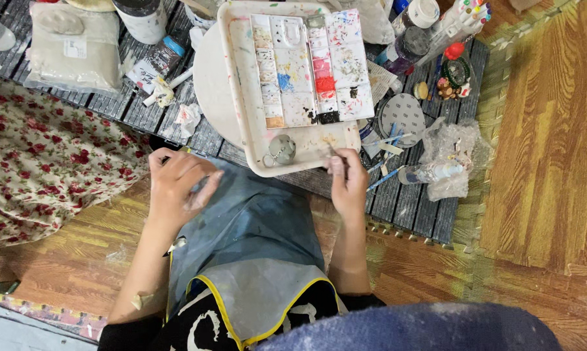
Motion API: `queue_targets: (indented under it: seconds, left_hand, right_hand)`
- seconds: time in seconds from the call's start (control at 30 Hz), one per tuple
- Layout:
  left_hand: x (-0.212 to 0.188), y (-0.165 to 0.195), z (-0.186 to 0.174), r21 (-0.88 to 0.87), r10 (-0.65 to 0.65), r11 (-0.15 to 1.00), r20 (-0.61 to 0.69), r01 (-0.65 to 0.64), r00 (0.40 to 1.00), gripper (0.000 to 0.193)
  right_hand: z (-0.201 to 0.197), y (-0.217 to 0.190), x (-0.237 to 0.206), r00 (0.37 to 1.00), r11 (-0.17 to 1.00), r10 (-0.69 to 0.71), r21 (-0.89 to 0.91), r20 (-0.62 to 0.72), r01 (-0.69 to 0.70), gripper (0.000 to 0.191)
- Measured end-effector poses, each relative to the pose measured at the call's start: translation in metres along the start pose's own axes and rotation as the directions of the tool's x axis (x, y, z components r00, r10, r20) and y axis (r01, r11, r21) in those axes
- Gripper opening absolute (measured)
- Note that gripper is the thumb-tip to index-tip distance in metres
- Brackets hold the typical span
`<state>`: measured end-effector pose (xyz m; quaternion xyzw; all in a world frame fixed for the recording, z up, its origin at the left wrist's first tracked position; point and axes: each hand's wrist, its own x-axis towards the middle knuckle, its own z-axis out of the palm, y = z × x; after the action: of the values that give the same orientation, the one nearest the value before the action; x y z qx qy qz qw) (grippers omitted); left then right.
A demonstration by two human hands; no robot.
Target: The person mixes paints on a white palette using a small metal tool. They repeatedly scrape and blend different colors in the palette wells, occasionally adjusting the palette's position.
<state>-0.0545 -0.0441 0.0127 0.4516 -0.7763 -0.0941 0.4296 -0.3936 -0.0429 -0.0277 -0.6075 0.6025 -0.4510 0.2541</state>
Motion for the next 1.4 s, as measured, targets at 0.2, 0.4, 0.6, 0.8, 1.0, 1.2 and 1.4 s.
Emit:
queue_targets:
  seconds: [0.2,0.4,0.6,0.8,1.0,1.2,1.4]
  left_hand:
    - [0.01,0.004,0.009,0.035,-0.016,0.999,0.02,0.015,1.0,0.017]
    - [0.012,0.003,0.016,0.031,-0.006,1.0,0.074,0.003,0.997,0.011]
    - [0.0,-0.005,0.012,0.022,-0.057,0.998,0.111,0.055,0.992,0.014]
    - [-0.01,-0.015,0.001,0.061,-0.103,0.993,0.018,0.102,0.994,0.016]
    - [-0.018,-0.017,-0.019,0.114,-0.172,0.978,-0.018,0.173,0.985,0.019]
    - [-0.028,-0.005,-0.003,0.22,-0.061,0.973,-0.034,0.067,0.998,0.014]
    - [-0.034,-0.028,-0.012,0.369,-0.049,0.925,-0.112,0.087,0.992,0.009]
  right_hand:
    - [-0.008,0.019,-0.012,0.998,0.999,0.011,0.045,-0.06,-0.009,0.018]
    - [-0.007,0.021,-0.013,0.989,0.99,0.132,0.063,-0.069,-0.128,0.022]
    - [-0.004,0.014,-0.02,1.0,0.992,0.009,0.129,-0.022,-0.007,0.018]
    - [-0.004,0.01,-0.033,0.994,0.986,-0.042,0.165,0.099,0.026,0.017]
    - [-0.016,0.027,-0.041,0.982,0.913,-0.129,0.371,-0.136,0.171,0.015]
    - [-0.037,0.043,-0.054,0.971,0.926,0.151,0.371,-0.183,-0.074,0.014]
    - [-0.039,0.039,-0.058,0.988,0.991,0.023,0.136,-0.152,-0.002,0.015]
